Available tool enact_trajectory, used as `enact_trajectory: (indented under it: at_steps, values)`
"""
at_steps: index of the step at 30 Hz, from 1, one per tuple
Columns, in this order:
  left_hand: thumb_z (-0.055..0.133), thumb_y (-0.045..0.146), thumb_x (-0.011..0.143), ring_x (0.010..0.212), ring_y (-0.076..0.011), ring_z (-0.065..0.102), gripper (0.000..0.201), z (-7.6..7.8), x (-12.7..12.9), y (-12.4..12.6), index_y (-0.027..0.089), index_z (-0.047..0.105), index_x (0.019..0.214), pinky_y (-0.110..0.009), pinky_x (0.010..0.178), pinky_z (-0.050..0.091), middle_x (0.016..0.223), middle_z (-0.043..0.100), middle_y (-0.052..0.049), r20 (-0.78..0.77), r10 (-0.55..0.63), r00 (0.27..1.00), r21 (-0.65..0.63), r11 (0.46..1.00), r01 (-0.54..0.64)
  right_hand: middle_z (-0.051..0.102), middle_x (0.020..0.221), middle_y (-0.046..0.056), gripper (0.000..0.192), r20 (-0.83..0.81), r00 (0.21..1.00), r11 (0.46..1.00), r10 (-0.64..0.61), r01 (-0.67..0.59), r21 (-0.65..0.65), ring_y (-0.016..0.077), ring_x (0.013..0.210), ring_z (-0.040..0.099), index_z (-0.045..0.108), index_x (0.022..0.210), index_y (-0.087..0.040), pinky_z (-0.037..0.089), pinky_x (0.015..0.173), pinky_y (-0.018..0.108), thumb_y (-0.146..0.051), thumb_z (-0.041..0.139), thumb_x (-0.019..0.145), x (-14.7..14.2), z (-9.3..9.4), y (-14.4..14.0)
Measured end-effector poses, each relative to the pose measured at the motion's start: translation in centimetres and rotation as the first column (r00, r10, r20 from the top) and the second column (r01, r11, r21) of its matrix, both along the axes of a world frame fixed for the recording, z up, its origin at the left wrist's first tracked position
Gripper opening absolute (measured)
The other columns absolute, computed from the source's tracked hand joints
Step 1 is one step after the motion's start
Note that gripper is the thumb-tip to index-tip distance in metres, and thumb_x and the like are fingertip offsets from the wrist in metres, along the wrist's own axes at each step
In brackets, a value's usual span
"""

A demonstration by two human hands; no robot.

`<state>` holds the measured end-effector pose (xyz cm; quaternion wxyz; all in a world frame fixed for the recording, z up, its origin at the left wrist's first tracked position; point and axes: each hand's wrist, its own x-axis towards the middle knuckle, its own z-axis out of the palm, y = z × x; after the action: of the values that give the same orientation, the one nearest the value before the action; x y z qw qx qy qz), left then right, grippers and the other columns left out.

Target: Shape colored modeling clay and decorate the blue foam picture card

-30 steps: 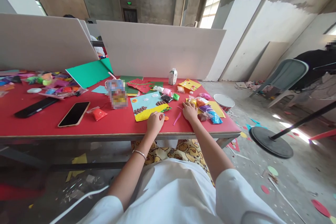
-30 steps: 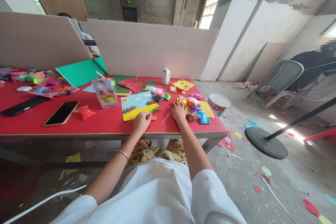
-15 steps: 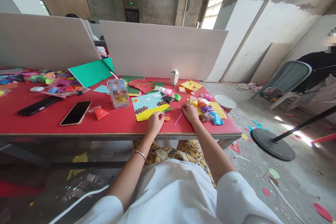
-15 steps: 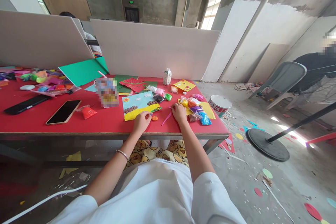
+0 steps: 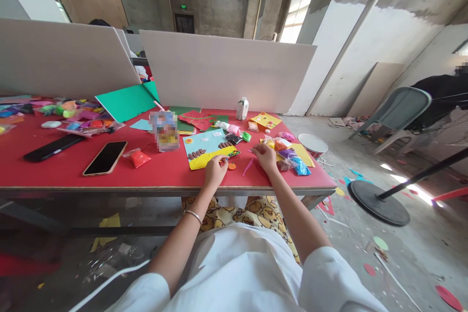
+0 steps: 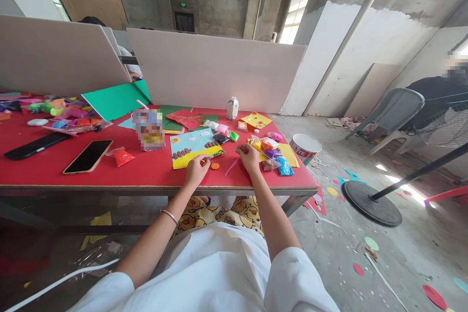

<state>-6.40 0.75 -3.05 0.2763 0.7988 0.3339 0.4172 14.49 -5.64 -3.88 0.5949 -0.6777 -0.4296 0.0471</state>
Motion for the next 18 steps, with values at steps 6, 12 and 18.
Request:
enact_trajectory:
  at_steps: [6, 12, 18]
  values:
    - [0.06, 0.015, 0.08, 0.068, -0.0121, 0.059, 0.019, 0.7, 1.9, 0.9, 0.019, 0.068, 0.096, -0.024, 0.068, 0.05, 0.089, 0.069, -0.003, 0.105, -0.15, 0.983, 0.123, 0.983, 0.137, 0.072, 0.074, 0.004, 0.037, -0.275, 0.916, 0.951, 0.293, -0.249, 0.183, 0.0229, 0.075, 0.071, 0.063, 0.076, -0.02, 0.057, 0.076, 0.039, -0.048, 0.079, 0.058, -2.4, 0.1, 1.0]
    - [0.065, 0.015, 0.078, 0.072, -0.013, 0.062, 0.015, 0.5, 3.5, 1.2, 0.019, 0.069, 0.092, -0.026, 0.072, 0.051, 0.092, 0.071, -0.004, 0.137, -0.146, 0.98, 0.096, 0.986, 0.134, 0.074, 0.082, 0.004, 0.046, -0.344, 0.85, 0.915, 0.398, -0.342, 0.213, 0.0224, 0.082, 0.071, 0.066, 0.08, -0.021, 0.057, 0.084, 0.041, -0.052, 0.083, 0.051, -3.8, 0.5, 1.0]
    - [0.063, 0.014, 0.078, 0.066, -0.0121, 0.059, 0.007, 0.3, 3.3, 1.4, 0.019, 0.068, 0.079, -0.024, 0.065, 0.049, 0.082, 0.07, -0.003, 0.146, -0.132, 0.98, 0.098, 0.988, 0.119, 0.072, 0.075, 0.002, 0.043, -0.37, 0.834, 0.911, 0.409, -0.349, 0.22, 0.0212, 0.077, 0.071, 0.063, 0.075, -0.021, 0.058, 0.083, 0.04, -0.05, 0.084, 0.051, -4.0, 0.4, 0.9]
